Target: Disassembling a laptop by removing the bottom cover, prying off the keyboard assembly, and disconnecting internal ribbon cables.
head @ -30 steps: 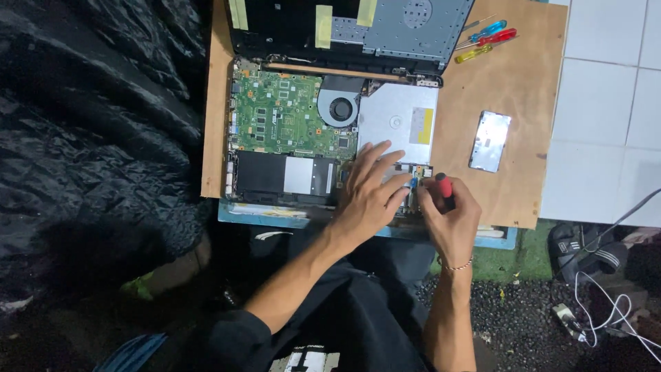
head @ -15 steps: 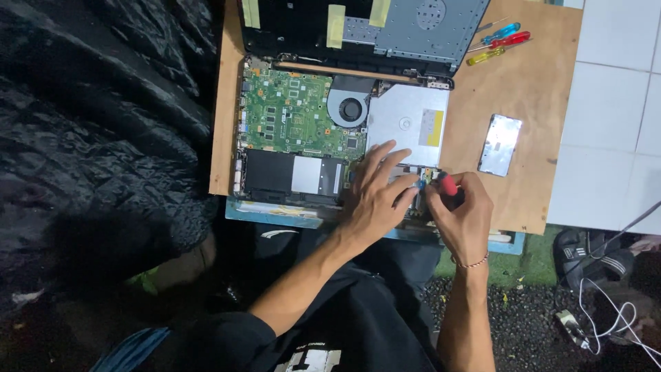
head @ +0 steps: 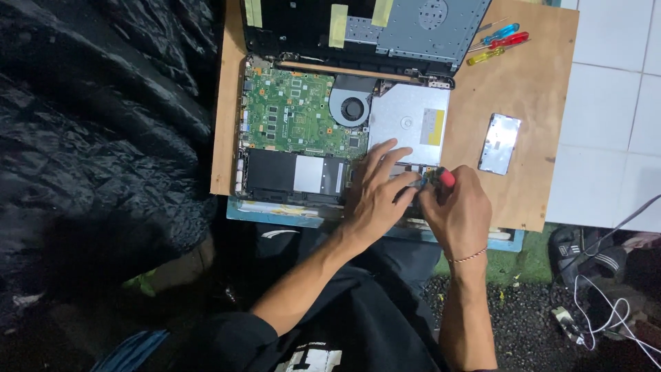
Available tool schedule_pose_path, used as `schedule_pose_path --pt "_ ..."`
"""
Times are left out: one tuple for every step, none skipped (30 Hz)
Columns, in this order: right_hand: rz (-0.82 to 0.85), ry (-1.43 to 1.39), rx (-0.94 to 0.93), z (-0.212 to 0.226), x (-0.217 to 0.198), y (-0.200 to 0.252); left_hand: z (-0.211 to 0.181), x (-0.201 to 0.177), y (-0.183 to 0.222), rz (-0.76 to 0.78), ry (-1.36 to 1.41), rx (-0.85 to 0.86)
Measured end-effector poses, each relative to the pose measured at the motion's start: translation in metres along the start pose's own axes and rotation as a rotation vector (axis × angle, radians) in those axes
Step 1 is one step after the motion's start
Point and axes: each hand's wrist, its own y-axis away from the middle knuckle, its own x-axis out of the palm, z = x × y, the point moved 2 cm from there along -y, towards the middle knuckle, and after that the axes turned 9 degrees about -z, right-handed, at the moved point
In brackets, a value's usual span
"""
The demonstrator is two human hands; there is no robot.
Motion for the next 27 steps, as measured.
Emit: schedule_pose_path --pt "-0.015 0.037 -0.041 0.001 0.002 0.0 -0.001 -0.001 0.0 0.01 -0.004 -0.008" --pt "-0.03 0.074 -0.083 0.002 0.004 0.001 -0.001 -0.001 -0.001 0.019 -0.008 -0.015" --pt "-0.031 0.075 -0.082 0.003 0.005 0.0 -0.001 -0.002 0.0 0.02 -0.007 -0.014" --pt "-0.021 0.121 -0.085 0.004 0.006 -0.001 -0.001 -0.003 -0.001 0.025 -0.001 -0.005" --pt "-0.01 0.168 -0.088 0.004 0.007 -0.002 -0.002 -0.004 -0.001 0.03 0.005 0.004" --pt "-0.012 0.168 -0.088 0.008 0.005 -0.003 -0.002 -0.004 -0.001 0.03 0.006 0.005" --pt "-0.004 0.186 -0.092 0.011 0.004 -0.004 -0.001 -0.004 -0.001 0.033 0.002 -0.004" --pt "0.006 0.204 -0.096 0.014 0.003 -0.004 -0.001 -0.004 0.0 0.038 -0.002 -0.015" --pt "0.006 0.204 -0.095 0.015 0.004 -0.005 -0.002 -0.005 -0.001 0.039 -0.001 -0.015" --pt "0.01 0.221 -0.093 0.015 0.005 -0.005 -0.003 -0.006 -0.001 0.037 0.004 -0.016" --pt "0.014 0.237 -0.091 0.015 0.006 -0.005 -0.004 -0.007 -0.002 0.036 0.01 -0.017" --pt "0.016 0.237 -0.089 0.015 0.007 -0.005 -0.003 -0.006 -0.001 0.039 0.01 -0.018" --pt "0.024 0.263 -0.084 0.014 0.007 -0.005 -0.002 -0.005 0.0 0.036 0.008 -0.012" --pt "0.031 0.289 -0.08 0.014 0.007 -0.006 -0.001 -0.004 0.0 0.031 0.006 -0.003" --pt "0.031 0.289 -0.079 0.015 0.007 -0.007 -0.002 -0.004 0.0 0.032 0.007 -0.003" --pt "0.058 0.31 -0.062 0.015 0.008 -0.008 -0.002 -0.003 0.0 0.03 0.016 -0.009" --pt "0.086 0.332 -0.046 0.015 0.008 -0.009 -0.002 -0.003 0.0 0.027 0.026 -0.015" --pt "0.087 0.332 -0.046 0.014 0.009 -0.009 -0.002 -0.004 -0.001 0.028 0.025 -0.016" --pt "0.094 0.341 -0.066 0.014 0.01 -0.01 -0.002 -0.004 -0.001 0.03 0.018 -0.014" --pt "0.101 0.351 -0.086 0.013 0.01 -0.011 -0.002 -0.004 -0.001 0.031 0.012 -0.013" --pt "0.101 0.352 -0.086 0.013 0.011 -0.011 0.0 -0.002 0.0 0.03 0.013 -0.014" --pt "0.112 0.374 -0.092 0.014 0.013 -0.011 0.001 0.0 0.001 0.03 0.022 -0.017" --pt "0.122 0.397 -0.097 0.014 0.014 -0.012 0.003 0.002 0.002 0.03 0.032 -0.021" --pt "0.122 0.397 -0.099 0.015 0.014 -0.012 0.002 0.002 0.002 0.029 0.032 -0.021" --pt "0.127 0.417 -0.1 0.015 0.014 -0.012 0.001 0.001 0.002 0.026 0.033 -0.024" --pt "0.132 0.436 -0.1 0.016 0.014 -0.013 0.001 0.0 0.001 0.023 0.034 -0.027" --pt "0.131 0.436 -0.101 0.017 0.013 -0.012 0.001 -0.002 0.001 0.022 0.034 -0.026"
